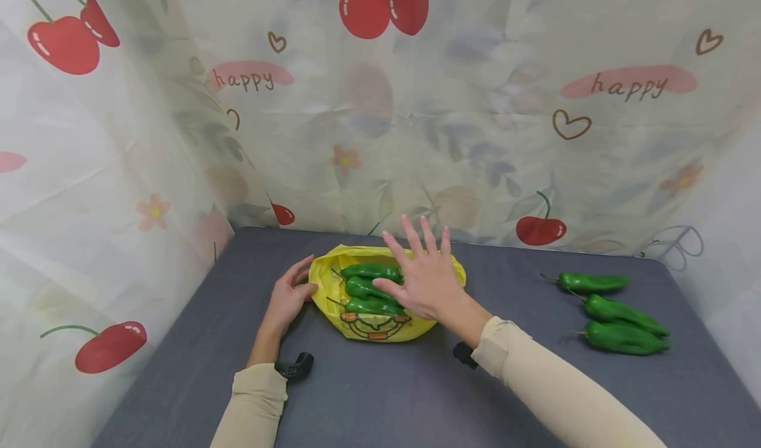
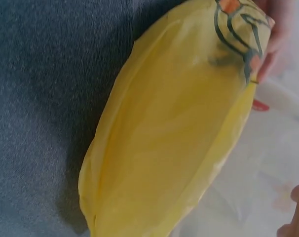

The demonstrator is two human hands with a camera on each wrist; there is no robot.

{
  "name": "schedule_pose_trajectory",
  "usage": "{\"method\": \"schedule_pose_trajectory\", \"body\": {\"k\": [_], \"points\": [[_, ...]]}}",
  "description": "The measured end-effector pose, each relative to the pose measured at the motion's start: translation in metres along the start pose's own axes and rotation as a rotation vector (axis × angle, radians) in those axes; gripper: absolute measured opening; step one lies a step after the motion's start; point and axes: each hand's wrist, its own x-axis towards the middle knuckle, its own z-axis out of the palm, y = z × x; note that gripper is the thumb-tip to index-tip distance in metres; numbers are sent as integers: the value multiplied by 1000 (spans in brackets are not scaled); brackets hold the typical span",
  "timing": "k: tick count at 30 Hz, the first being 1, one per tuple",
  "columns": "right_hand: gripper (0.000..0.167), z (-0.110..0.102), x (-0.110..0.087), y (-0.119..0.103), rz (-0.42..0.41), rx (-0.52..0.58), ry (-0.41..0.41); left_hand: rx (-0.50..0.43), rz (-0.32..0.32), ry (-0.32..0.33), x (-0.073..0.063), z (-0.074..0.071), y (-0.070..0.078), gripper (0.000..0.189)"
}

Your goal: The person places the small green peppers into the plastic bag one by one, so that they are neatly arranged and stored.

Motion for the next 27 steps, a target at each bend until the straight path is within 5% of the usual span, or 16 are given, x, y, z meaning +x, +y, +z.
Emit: {"method": "schedule_pose_trajectory", "body": {"k": [27], "points": [[91, 7, -35, 37, 124, 35, -58, 14, -7, 8, -1, 3, 1, 65]]}}
